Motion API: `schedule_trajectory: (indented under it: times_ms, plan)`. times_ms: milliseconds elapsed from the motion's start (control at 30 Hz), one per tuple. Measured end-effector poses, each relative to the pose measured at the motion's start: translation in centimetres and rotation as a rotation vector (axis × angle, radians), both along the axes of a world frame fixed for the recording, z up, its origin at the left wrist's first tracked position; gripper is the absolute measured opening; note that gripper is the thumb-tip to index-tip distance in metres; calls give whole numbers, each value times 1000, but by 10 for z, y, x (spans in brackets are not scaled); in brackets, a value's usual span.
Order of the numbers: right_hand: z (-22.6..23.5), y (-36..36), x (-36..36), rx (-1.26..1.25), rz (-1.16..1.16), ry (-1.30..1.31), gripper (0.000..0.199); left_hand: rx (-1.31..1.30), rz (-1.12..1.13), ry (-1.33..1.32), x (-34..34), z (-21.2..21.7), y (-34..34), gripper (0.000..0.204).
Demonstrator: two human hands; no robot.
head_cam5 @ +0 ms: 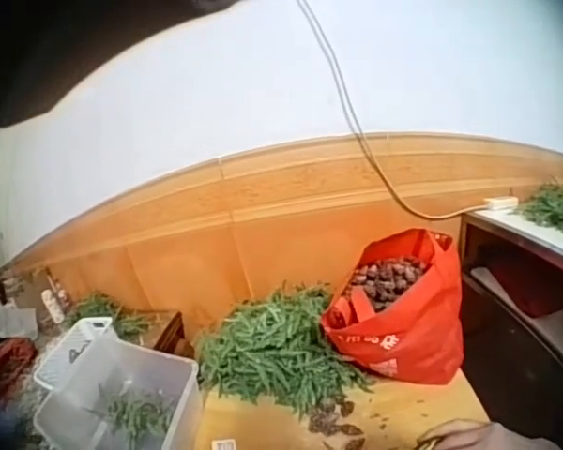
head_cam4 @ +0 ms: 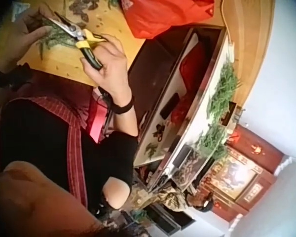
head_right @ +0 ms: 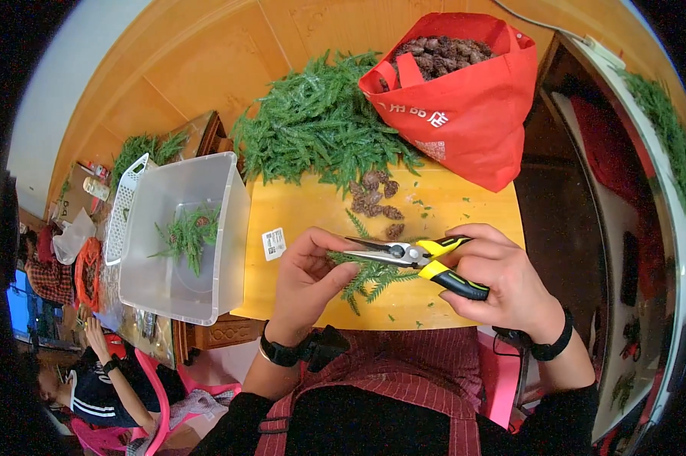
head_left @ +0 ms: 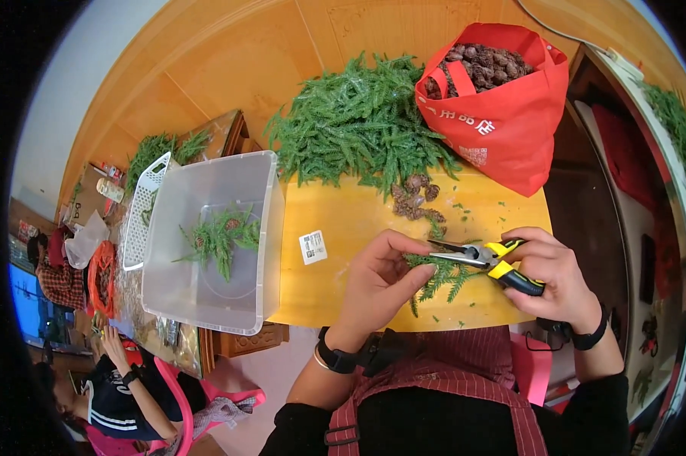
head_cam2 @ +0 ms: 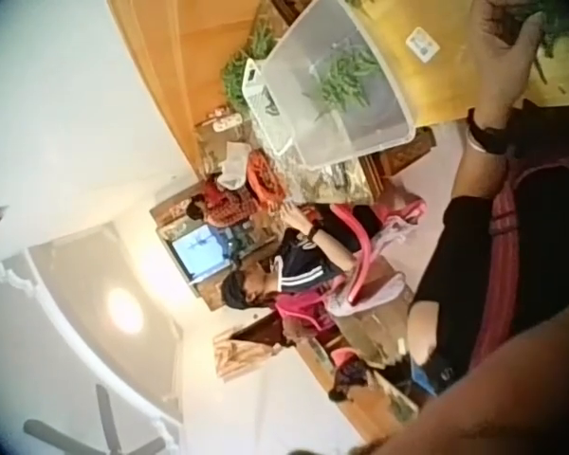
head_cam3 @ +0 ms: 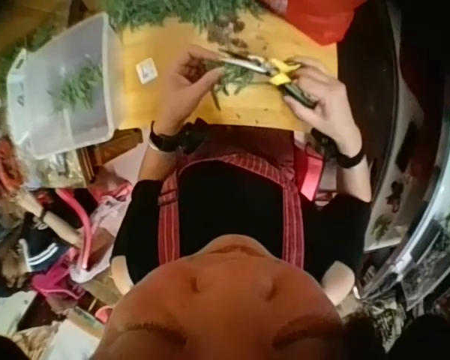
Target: Trimming small plant parts and placing them into a plastic container using hands and a pair of cutters.
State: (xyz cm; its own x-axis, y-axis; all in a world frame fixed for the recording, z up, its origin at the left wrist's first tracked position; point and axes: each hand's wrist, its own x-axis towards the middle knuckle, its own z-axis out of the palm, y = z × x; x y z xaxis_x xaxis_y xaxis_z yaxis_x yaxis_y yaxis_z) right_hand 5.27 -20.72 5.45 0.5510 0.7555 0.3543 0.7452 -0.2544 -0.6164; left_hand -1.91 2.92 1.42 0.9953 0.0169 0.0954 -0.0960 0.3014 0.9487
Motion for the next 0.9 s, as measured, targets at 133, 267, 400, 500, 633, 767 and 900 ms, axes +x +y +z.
schedule_trajectory:
  times_ms: [133,267,400,500,633,767,900]
  plan:
    - [3,2,3,-41,20,-81,15,6,-16,11,0,2,0,20]
    - [1,3,5,-41,41,-112,14,4,-53,-3,0,4,2,20]
    - [2,7,3,-43,46,-112,16,27,-128,115,1,11,1,25]
    - [2,10,4,-50,65,-193,20,0,-144,72,1,7,2,31]
    - [7,10,5,-108,66,-382,23,-29,-185,69,2,6,6,35]
    - [11,11,4,-143,62,-530,27,6,-187,98,1,0,9,39]
    - [8,9,6,-135,68,-561,27,70,-188,85,0,2,12,41]
